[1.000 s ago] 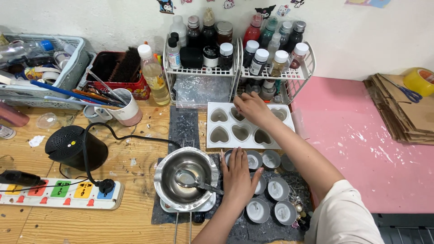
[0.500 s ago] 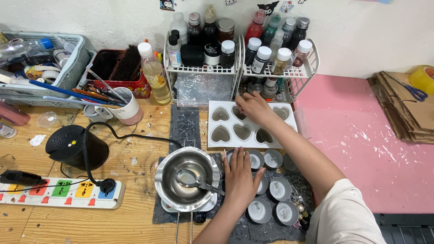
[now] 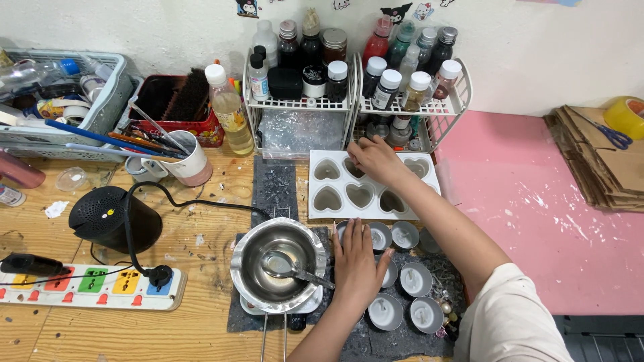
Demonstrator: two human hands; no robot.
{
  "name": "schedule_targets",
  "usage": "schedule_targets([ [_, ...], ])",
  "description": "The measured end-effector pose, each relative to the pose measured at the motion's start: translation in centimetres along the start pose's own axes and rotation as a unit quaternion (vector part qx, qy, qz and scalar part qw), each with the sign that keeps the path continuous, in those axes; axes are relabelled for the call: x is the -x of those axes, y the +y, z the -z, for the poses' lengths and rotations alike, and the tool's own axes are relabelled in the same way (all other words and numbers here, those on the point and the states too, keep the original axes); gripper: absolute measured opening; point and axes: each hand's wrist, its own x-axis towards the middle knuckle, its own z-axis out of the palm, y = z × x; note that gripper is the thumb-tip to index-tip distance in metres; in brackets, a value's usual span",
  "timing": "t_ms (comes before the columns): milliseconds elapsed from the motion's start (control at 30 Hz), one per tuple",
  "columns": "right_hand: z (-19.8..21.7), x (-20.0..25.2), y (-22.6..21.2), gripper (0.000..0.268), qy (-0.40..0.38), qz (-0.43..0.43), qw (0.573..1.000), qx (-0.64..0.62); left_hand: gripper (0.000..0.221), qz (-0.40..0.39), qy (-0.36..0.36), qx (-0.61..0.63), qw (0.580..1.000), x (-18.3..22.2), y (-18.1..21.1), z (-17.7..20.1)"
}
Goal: Placing candle wicks and decorative elements into tealight containers and preparing candle materials.
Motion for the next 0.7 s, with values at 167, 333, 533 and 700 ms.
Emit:
schedule_targets([
  [167, 0.18, -0.13, 0.01, 0.021, -0.002, 0.000, 1.000, -0.006, 0.075, -0.003, 0.002, 0.000, 1.000, 0.06, -0.34, -0.74],
  [333, 0.21, -0.10, 0.02, 0.021, -0.007, -0.011, 1.000, -0.004, 0.074, -0.003, 0.003, 0.002, 1.000, 0.05, -0.40, -0.90],
  [533, 0.17, -0.14, 0.10, 0.021, 0.002, 0.004, 1.000, 0.002, 0.074, -0.002, 0.000, 0.002, 1.000, 0.05, -0.29, -0.79],
  [700, 0.01, -0.18, 0.05, 0.022, 0.002, -0.001, 1.000, 0.006, 0.074, -0.003, 0.003, 0.006, 1.000, 0.07, -0.35, -0.87],
])
